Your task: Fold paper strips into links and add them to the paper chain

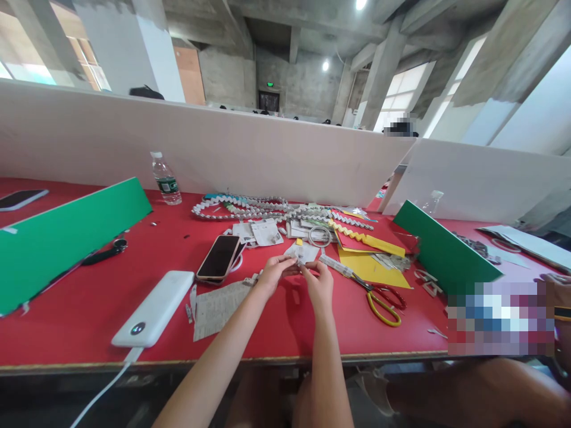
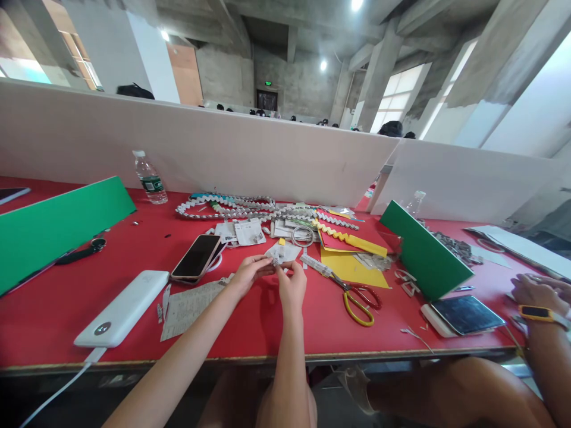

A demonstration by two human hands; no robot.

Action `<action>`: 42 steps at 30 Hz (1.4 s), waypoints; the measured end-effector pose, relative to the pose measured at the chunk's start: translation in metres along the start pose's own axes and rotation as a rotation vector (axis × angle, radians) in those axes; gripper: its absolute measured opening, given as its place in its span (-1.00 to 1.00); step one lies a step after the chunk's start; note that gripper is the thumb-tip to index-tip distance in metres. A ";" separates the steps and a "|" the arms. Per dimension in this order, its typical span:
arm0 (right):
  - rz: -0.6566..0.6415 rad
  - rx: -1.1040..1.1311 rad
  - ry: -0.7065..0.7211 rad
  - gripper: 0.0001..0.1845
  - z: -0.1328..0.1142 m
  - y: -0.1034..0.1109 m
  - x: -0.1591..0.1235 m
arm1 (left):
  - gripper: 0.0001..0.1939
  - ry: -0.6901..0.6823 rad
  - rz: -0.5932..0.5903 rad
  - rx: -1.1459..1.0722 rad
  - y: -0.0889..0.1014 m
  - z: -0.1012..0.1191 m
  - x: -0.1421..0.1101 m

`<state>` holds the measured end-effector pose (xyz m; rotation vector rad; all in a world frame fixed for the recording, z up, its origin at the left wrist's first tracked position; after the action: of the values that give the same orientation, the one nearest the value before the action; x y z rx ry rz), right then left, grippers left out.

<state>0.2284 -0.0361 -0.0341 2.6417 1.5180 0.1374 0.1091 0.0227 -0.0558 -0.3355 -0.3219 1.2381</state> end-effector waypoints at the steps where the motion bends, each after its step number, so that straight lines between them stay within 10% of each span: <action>1: -0.004 0.015 0.000 -0.84 -0.001 0.000 0.000 | -0.78 -0.002 -0.003 0.001 0.000 0.000 0.000; 18: -0.075 0.109 -0.012 -0.76 0.001 -0.012 -0.002 | -0.75 -0.275 0.042 0.138 0.007 0.008 0.008; 31: 0.137 -0.046 -0.043 -0.76 0.003 -0.015 -0.008 | -0.88 -0.437 0.102 0.394 0.002 0.015 0.003; 42: -0.011 0.154 0.037 -0.66 -0.006 -0.015 -0.005 | -0.78 -0.299 -0.044 0.375 -0.011 0.008 -0.001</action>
<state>0.2127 -0.0327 -0.0306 2.7619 1.6165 0.0717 0.1146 0.0193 -0.0439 0.1797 -0.3419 1.2767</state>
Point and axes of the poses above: each hand's wrist, its own x-axis towards the middle knuckle, its own y-axis out of the back of the hand, z = x × y, the point moved 6 cm from there along x, towards the middle knuckle, and after that the axes turned 10 degrees about -y, right-handed, at the moved point
